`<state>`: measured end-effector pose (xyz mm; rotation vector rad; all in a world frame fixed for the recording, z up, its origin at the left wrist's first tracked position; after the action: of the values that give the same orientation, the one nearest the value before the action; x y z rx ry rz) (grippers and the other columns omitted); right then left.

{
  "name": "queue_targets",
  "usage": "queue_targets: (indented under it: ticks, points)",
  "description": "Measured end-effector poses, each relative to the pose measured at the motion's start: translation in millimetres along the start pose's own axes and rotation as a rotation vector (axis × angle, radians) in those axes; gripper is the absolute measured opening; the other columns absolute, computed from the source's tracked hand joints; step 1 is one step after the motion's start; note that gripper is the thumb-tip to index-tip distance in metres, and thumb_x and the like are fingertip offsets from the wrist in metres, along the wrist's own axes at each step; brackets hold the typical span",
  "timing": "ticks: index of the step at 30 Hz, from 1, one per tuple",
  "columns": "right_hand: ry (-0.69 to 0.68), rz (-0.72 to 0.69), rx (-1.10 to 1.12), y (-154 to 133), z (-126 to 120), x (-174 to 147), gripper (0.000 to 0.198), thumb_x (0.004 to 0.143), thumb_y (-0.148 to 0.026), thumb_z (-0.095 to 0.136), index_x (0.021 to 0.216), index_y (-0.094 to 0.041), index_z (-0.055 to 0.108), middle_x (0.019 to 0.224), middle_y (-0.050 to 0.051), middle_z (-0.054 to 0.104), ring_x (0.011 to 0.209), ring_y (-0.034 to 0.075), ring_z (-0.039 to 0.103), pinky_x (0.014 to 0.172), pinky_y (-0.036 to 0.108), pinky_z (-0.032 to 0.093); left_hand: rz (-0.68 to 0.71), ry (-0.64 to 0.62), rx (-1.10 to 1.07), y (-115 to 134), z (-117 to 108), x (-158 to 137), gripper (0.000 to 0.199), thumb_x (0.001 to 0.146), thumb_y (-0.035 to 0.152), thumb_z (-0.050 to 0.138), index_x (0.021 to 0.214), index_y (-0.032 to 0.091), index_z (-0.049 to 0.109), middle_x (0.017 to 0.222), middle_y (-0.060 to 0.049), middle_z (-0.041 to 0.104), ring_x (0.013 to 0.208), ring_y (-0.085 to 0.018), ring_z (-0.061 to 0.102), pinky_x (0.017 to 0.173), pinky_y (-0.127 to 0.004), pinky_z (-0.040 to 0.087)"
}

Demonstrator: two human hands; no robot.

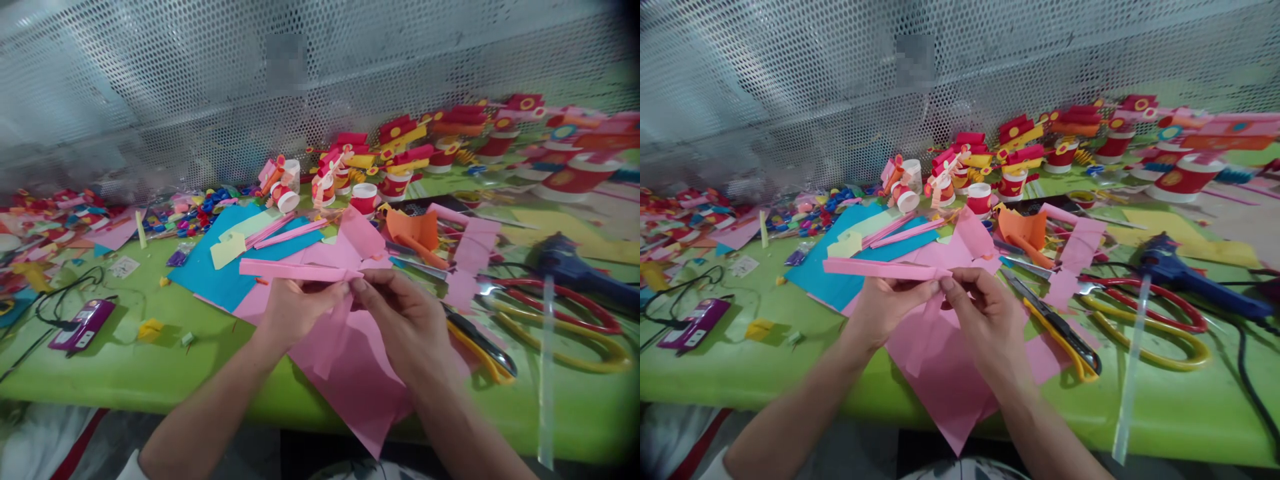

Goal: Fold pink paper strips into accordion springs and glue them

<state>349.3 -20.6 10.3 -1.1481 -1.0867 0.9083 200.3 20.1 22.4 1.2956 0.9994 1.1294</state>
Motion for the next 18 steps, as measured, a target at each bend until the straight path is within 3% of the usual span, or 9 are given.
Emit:
queue_targets:
  ticks: [3,6,10,13,18]
  points:
    - [-0.002,0.056,0.047,4.9,-0.8,1.2,0.016,0.087,-0.039,0.076,0.092,-0.024,0.073,0.082,0.000,0.068,0.072,0.014,0.064,0.067,0.026,0.057,0.008,-0.059,-0.013,0.9,3.4,0.6,0.017,0.075,0.024,0.081,0.092,0.019,0.080,0.090,-0.004,0.079,0.086,-0.022,0.073,0.078,-0.033,0.059]
    - [-0.021,0.112,0.154,9.0,0.7,2.2,0.014,0.087,-0.038,0.076,0.089,-0.024,0.072,0.080,-0.002,0.064,0.071,0.011,0.060,0.068,0.022,0.055,-0.072,-0.132,-0.055,-2.7,4.7,2.0,0.016,0.078,0.023,0.078,0.093,0.019,0.081,0.092,-0.005,0.080,0.092,-0.024,0.074,0.085,-0.036,0.058]
    - [-0.083,0.168,0.266,13.2,5.9,2.2,0.012,0.086,-0.035,0.078,0.086,-0.024,0.073,0.078,-0.003,0.063,0.070,0.009,0.058,0.067,0.019,0.052,-0.190,-0.180,-0.313,-13.0,3.5,5.4,0.016,0.077,0.026,0.082,0.091,0.017,0.082,0.093,-0.006,0.080,0.098,-0.025,0.073,0.094,-0.038,0.055]
    - [-0.091,0.163,0.292,13.4,6.3,2.5,0.012,0.085,-0.034,0.078,0.083,-0.024,0.073,0.076,-0.003,0.063,0.070,0.008,0.057,0.066,0.019,0.051,-0.239,-0.272,-0.433,-20.0,9.8,6.2,0.021,0.078,0.025,0.083,0.096,0.017,0.081,0.096,-0.007,0.078,0.096,-0.022,0.071,0.093,-0.035,0.053]
    - [-0.104,0.149,0.304,12.9,6.9,2.4,0.010,0.086,-0.034,0.078,0.087,-0.025,0.075,0.077,-0.003,0.063,0.070,0.009,0.057,0.067,0.019,0.051,-0.267,-0.290,-0.482,-25.3,13.9,6.0,0.012,0.081,0.022,0.080,0.091,0.017,0.076,0.088,-0.003,0.072,0.087,-0.015,0.067,0.086,-0.029,0.052]
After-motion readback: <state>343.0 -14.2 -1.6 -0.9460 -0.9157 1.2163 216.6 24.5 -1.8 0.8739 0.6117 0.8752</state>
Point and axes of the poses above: each hand's wrist, its own x-axis towards the middle knuckle, its own z-axis out of the palm, y = z × x, the point moved 7 cm from there along x, towards the middle knuckle
